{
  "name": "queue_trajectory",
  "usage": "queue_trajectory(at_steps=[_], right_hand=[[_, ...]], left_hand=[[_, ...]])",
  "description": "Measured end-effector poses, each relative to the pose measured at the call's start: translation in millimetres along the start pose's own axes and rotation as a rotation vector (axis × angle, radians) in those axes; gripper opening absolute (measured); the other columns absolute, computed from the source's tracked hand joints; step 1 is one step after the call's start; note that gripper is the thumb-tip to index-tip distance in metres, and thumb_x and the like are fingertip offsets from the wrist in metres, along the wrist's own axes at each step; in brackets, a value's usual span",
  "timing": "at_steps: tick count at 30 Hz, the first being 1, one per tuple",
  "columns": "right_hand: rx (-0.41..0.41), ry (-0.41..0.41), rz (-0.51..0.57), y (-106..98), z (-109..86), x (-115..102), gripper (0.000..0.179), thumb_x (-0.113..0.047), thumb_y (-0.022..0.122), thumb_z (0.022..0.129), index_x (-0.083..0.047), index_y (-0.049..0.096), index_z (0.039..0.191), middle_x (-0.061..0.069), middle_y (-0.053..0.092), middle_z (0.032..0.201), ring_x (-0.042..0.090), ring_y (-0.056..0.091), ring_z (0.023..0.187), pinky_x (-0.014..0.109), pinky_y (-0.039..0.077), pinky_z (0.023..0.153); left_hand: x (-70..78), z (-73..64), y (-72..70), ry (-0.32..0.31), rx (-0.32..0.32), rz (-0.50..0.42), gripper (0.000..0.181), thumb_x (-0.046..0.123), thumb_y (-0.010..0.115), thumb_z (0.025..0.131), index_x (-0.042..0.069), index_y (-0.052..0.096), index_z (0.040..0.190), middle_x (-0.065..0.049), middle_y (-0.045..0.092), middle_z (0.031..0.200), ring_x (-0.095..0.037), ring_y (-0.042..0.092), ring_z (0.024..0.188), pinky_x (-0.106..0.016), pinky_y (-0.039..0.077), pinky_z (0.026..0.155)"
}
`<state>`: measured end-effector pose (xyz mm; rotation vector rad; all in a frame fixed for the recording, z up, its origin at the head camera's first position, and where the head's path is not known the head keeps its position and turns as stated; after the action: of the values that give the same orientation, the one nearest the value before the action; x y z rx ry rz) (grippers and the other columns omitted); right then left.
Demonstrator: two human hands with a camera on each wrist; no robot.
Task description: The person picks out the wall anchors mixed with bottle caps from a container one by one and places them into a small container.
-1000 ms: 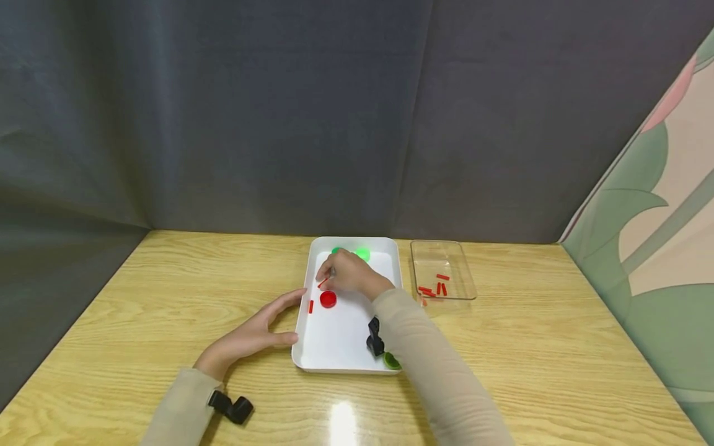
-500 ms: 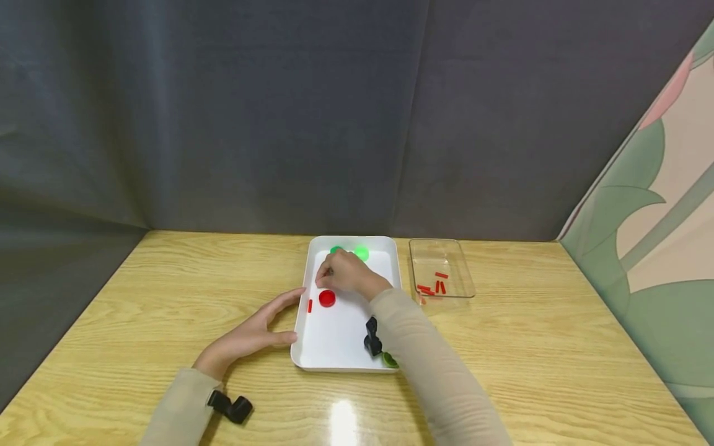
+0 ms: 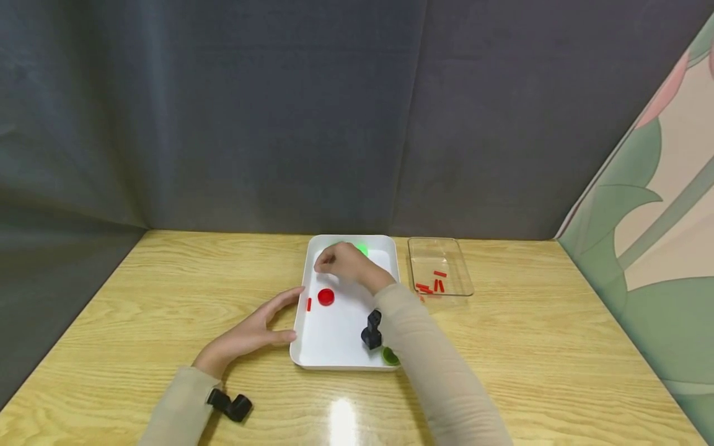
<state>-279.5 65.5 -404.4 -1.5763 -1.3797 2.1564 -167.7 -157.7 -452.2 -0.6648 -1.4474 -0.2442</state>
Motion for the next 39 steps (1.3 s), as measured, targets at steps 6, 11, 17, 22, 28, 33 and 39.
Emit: queue_trajectory(at_steps=[6, 11, 17, 22, 28, 33, 39], right_hand=[[0.007, -0.025, 0.007, -8.4, -4.8, -4.1, 0.011, -0.015, 0.071, 0.093, -0.007, 0.077, 0.099, -0.001, 0.072, 0.093, 0.015, 0.058, 0.088, 0.029, 0.047, 0.083], [0.018, -0.037, 0.01, -15.8, -12.8, -9.9, 0.011, -0.014, 0.071, 0.092, -0.006, 0.076, 0.099, -0.001, 0.072, 0.092, 0.016, 0.059, 0.087, 0.031, 0.048, 0.083], [0.037, -0.043, -0.003, -24.7, -23.3, -15.1, 0.009, -0.013, 0.072, 0.092, -0.006, 0.075, 0.097, 0.003, 0.072, 0.088, 0.016, 0.059, 0.085, 0.032, 0.048, 0.083], [0.072, -0.023, -0.004, -32.8, -32.7, -17.0, 0.01, -0.013, 0.075, 0.09, -0.007, 0.077, 0.097, -0.001, 0.073, 0.086, 0.015, 0.061, 0.083, 0.033, 0.05, 0.08], [0.126, 0.007, -0.015, -40.7, -47.5, -15.5, 0.01, -0.014, 0.074, 0.09, -0.007, 0.077, 0.096, -0.002, 0.073, 0.085, 0.016, 0.06, 0.081, 0.032, 0.05, 0.075], [0.151, 0.042, 0.015, -46.3, -61.0, -12.6, 0.012, -0.017, 0.072, 0.092, -0.007, 0.078, 0.097, -0.002, 0.073, 0.088, 0.017, 0.06, 0.082, 0.034, 0.05, 0.074], [0.174, 0.09, 0.046, -51.6, -80.1, -10.6, 0.012, -0.019, 0.072, 0.092, -0.01, 0.078, 0.099, -0.003, 0.072, 0.092, 0.016, 0.061, 0.087, 0.037, 0.048, 0.082]], left_hand=[[0.8, 0.2, -0.2, -0.007, 0.009, 0.008, 0.081, 0.021, 0.076, 0.089, 0.023, 0.031, 0.156, 0.001, 0.033, 0.158, -0.023, 0.023, 0.146, -0.057, 0.014, 0.116], [1.1, -0.2, -0.7, 0.003, 0.007, 0.012, 0.08, 0.019, 0.075, 0.09, 0.022, 0.031, 0.156, -0.001, 0.033, 0.158, -0.025, 0.023, 0.146, -0.058, 0.014, 0.116], [1.5, -1.8, -1.6, 0.016, 0.0, 0.012, 0.079, 0.021, 0.075, 0.09, 0.02, 0.031, 0.156, -0.003, 0.033, 0.157, -0.026, 0.024, 0.146, -0.06, 0.014, 0.115], [2.1, -3.5, -1.7, 0.01, 0.014, 0.015, 0.079, 0.02, 0.076, 0.089, 0.02, 0.032, 0.156, -0.004, 0.034, 0.157, -0.027, 0.024, 0.146, -0.061, 0.014, 0.115], [0.4, -4.0, -0.8, 0.002, 0.018, 0.019, 0.08, 0.022, 0.077, 0.089, 0.02, 0.033, 0.156, -0.003, 0.033, 0.158, -0.027, 0.023, 0.146, -0.061, 0.013, 0.115], [-0.9, -4.6, -0.5, -0.002, 0.021, 0.02, 0.08, 0.022, 0.077, 0.088, 0.022, 0.033, 0.155, -0.003, 0.033, 0.158, -0.027, 0.022, 0.146, -0.062, 0.011, 0.115], [-1.3, -5.1, -0.5, -0.011, 0.025, 0.017, 0.079, 0.021, 0.077, 0.088, 0.024, 0.034, 0.155, -0.002, 0.033, 0.158, -0.027, 0.023, 0.146, -0.062, 0.011, 0.115]])
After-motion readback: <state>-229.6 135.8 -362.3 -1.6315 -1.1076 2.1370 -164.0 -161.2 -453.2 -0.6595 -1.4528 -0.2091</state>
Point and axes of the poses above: each hand's wrist, its own z-axis towards the middle knuckle, its own y-axis out of the palm, x = y × z, the point moved 1 cm from there along z, towards the middle knuckle
